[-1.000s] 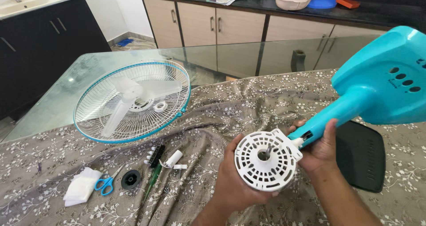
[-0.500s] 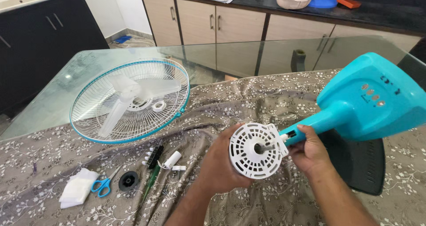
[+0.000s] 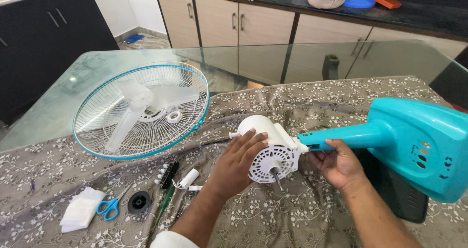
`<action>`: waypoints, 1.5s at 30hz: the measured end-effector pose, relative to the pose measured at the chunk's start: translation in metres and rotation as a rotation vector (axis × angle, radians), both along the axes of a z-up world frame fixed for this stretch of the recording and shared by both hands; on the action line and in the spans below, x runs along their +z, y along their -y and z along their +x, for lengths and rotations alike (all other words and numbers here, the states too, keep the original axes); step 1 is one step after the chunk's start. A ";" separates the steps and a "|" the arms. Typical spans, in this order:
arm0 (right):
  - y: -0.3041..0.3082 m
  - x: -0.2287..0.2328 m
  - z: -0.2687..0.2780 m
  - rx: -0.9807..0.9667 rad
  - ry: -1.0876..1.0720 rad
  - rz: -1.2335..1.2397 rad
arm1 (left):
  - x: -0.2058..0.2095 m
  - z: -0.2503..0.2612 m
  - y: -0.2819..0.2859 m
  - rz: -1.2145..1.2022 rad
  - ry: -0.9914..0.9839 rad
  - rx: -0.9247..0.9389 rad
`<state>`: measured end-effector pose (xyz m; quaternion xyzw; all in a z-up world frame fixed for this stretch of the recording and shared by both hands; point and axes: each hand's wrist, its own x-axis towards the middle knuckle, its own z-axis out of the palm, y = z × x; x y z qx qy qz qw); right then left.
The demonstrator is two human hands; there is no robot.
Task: The person disassembles and reassembles the rear motor housing of a teal electric fan. They remove the rear grille, detach the motor housing from the stand, and then reattach the housing and grille using a screwdriver to secure the central screw.
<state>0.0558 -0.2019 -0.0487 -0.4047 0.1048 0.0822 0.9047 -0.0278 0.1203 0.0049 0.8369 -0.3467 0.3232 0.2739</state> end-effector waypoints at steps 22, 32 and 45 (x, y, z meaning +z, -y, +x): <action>-0.010 -0.022 0.009 -0.029 -0.018 0.000 | -0.042 0.013 -0.015 0.155 -0.055 0.215; -0.028 -0.026 -0.033 -0.156 -0.031 -0.189 | -0.018 -0.019 -0.008 0.224 -0.315 0.363; -0.082 -0.034 -0.118 -0.088 0.424 -0.794 | -0.025 -0.120 0.001 -0.236 -0.585 0.468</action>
